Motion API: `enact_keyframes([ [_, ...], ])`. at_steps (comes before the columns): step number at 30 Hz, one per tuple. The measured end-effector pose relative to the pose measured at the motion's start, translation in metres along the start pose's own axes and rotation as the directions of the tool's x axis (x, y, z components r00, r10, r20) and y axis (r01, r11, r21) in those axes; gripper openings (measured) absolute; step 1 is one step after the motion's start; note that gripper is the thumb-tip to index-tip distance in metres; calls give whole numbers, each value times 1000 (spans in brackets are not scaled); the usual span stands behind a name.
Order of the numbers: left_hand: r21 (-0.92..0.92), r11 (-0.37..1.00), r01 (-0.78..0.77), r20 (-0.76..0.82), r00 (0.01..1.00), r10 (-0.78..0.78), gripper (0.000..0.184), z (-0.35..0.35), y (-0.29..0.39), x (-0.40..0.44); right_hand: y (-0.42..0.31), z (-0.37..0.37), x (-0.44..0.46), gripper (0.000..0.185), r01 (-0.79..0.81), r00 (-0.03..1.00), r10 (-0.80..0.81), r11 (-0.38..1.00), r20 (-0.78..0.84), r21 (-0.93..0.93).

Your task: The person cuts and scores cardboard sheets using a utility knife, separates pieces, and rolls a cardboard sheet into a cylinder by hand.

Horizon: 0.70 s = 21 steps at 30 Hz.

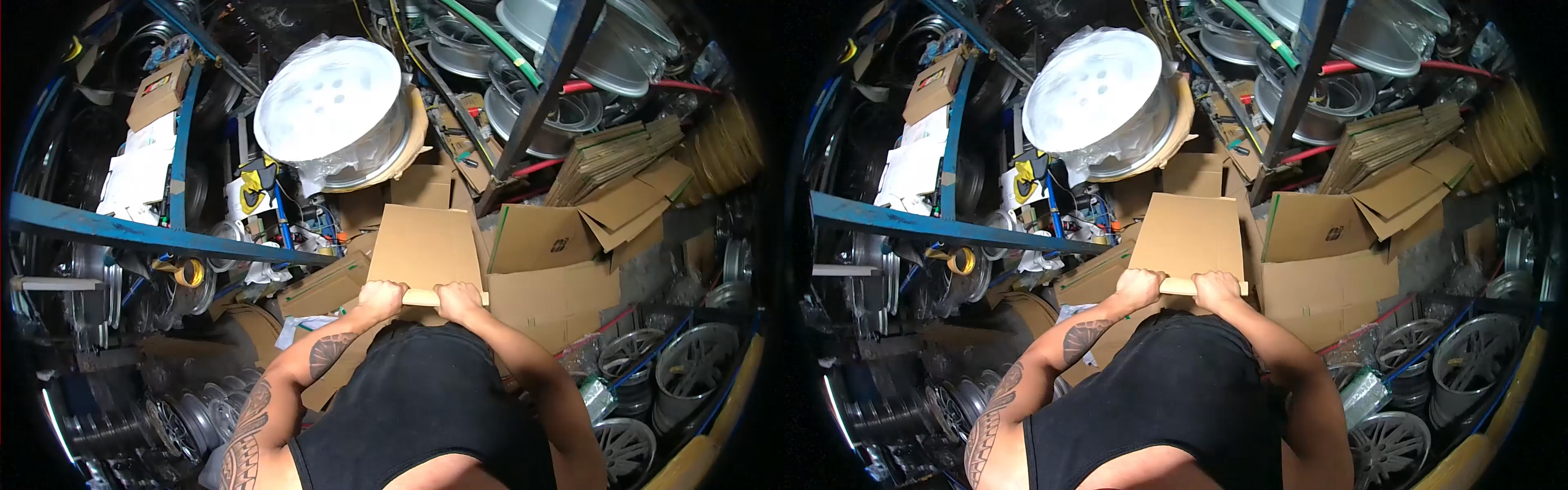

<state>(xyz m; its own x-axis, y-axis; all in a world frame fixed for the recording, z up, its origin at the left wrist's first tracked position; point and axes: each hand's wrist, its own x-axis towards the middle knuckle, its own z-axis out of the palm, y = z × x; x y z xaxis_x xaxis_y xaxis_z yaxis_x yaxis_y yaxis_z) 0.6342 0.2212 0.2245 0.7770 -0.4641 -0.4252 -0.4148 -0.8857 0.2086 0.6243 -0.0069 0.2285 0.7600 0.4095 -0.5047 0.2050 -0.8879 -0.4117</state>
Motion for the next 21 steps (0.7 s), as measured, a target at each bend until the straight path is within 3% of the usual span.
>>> enact_keyframes([
  [3,7,1000,28,48,998,-28,20,-11,0,2,3,15,4,31,103,947,-153,978,-281,-183],
  [4,-43,994,100,144,985,-93,32,-30,8,2,-1,18,3,28,129,864,-256,945,-433,-301],
  [7,-186,981,50,274,962,3,48,-54,0,8,-22,26,5,22,80,698,-372,889,-612,-450],
  [8,-195,978,75,389,921,7,53,-64,-1,11,-24,30,4,18,90,746,-346,899,-569,-429],
  [11,-170,984,50,371,928,17,52,-62,-9,11,-27,29,10,18,98,804,-293,924,-517,-371],
  [14,-90,992,84,248,967,-60,47,-56,-6,11,-24,21,18,17,123,805,-289,936,-519,-330],
  [17,135,975,-177,-144,970,196,40,-40,-12,9,-21,16,24,18,116,841,-223,964,-492,-239],
  [21,128,989,-79,-240,965,108,39,-32,-9,2,-22,2,28,20,64,885,-122,988,-450,-143],
])
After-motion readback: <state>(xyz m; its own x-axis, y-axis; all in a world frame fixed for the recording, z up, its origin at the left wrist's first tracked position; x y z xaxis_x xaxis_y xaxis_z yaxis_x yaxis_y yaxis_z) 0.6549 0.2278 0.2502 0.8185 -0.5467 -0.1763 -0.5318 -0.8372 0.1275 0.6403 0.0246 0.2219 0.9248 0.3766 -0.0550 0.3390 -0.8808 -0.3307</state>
